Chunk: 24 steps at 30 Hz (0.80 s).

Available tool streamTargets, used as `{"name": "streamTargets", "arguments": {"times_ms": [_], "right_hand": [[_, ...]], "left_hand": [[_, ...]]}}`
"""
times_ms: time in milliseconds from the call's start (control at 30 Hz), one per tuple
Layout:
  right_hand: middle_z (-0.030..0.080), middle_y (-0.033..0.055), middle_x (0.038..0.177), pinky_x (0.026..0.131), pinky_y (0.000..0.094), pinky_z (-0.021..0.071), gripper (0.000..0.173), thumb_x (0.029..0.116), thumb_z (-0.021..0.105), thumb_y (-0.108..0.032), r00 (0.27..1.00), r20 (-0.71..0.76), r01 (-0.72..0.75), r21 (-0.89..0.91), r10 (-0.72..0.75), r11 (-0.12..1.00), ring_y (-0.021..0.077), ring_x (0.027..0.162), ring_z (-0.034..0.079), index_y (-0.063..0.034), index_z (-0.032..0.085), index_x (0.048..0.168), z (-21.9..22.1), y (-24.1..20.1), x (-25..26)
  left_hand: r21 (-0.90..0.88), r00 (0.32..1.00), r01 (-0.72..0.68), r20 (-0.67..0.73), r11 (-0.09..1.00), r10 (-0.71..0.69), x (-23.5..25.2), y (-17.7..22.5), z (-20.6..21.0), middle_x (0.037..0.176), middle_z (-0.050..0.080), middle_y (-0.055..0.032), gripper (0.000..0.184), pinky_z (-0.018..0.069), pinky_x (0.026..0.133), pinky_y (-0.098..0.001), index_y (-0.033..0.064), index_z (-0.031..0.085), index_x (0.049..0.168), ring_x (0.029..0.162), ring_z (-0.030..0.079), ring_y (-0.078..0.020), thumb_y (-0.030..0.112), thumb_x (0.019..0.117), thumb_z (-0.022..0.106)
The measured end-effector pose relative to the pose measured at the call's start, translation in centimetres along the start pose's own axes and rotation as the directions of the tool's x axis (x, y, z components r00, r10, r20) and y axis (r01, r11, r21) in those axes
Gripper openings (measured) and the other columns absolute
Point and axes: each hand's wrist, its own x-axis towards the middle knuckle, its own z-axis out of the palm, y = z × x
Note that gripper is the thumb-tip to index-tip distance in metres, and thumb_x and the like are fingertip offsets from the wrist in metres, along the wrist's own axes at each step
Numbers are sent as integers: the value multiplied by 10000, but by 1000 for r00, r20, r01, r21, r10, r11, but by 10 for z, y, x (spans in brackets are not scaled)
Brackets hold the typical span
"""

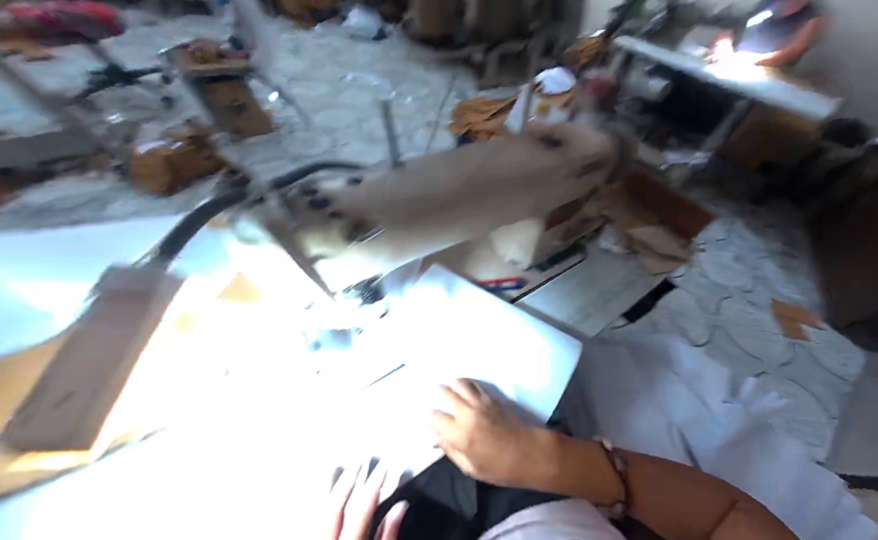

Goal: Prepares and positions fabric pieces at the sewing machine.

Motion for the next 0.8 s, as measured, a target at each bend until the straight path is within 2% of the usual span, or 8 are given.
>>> {"name": "streamTargets", "arguments": {"times_ms": [100, 167, 300, 400, 467, 600, 700, 800], "right_hand": [[697, 272, 1178, 994, 351, 548, 252, 960, 594, -66, 990, -124, 99, 221, -73, 970, 335, 1127, 695, 85, 720, 1118, -1, -4, 6], [744, 192, 1105, 951, 331, 570, 238, 950, 546, -10, 980, -196, 61, 93, -42, 994, 269, 1066, 724, 45, 754, 1051, -16, 9, 5], [752, 133, 1038, 862, 514, 571, 266, 862, 564, 21, 995, -88, -64, -195, 47, 979, 347, 1028, 710, -68, 795, 959, -55, 48, -15], [734, 179, 1141, 849, 598, 540, 357, 815, 551, -7, 991, 100, -67, -189, 87, 980, 420, 1053, 693, -78, 799, 1061, -61, 52, -29], [711, 217, 1159, 813, 568, 564, 316, 871, 589, -73, 991, 98, -77, -144, 92, 987, 430, 1008, 690, -44, 776, 1125, -46, 35, -31], [693, 256, 1149, 826, 518, 583, 313, 872, 682, -152, 994, 33, -104, -3, 104, 995, 433, 1006, 685, 13, 760, 1126, -11, -11, -16], [692, 249, 1126, 806, 382, 595, 319, 891, 659, -120, 996, 36, -90, 262, 84, 961, 309, 923, 704, 35, 743, 1158, 5, -30, 1], [685, 260, 1149, 756, 265, 590, 325, 918, 624, -65, 995, 88, -82, 454, 47, 887, 205, 835, 710, 71, 712, 1200, 13, -39, 10]], "left_hand": [[73, 994, -7, -104, 997, 14, -6, -1, 17, 1333, 652, -250, 399, 374, 1095, -635, 37, 713, 1255, 1292, 562, -492, 330, 1024, 570], [119, 984, -4, -175, 993, 25, -10, -2, 24, 1321, 676, -198, 408, 380, 1104, -605, 96, 722, 1252, 1303, 574, -441, 383, 1041, 522], [70, 958, -22, -284, 997, 41, -19, 1, 37, 1248, 715, -127, 292, 408, 1115, -464, 149, 738, 1182, 1286, 598, -316, 331, 1032, 565], [22, 938, -5, -345, 1000, 12, -24, 15, 44, 925, 733, -47, 255, 512, 885, -298, 132, 746, 1026, 954, 678, -166, 325, 1021, 580], [-6, 957, 139, -258, 990, -136, -29, 26, 38, 765, 723, -46, 435, 557, 655, -328, 79, 751, 932, 715, 696, -171, 459, 1002, 550], [-274, 879, 463, 19, 843, -477, -35, 31, 21, 1012, 766, -83, 789, 614, 671, -390, -71, 567, 1351, 809, 747, -181, 601, 938, 561], [-530, 856, 368, -128, 764, -501, -30, 23, 20, 1227, 680, -140, 879, 622, 725, -265, -136, 234, 1521, 955, 726, -110, 322, 931, 697], [-261, 818, 367, -367, 893, -443, -25, 10, 13, 1286, 660, -206, 798, 575, 879, -288, -150, 344, 1480, 1112, 679, -168, 336, 940, 673]]}}
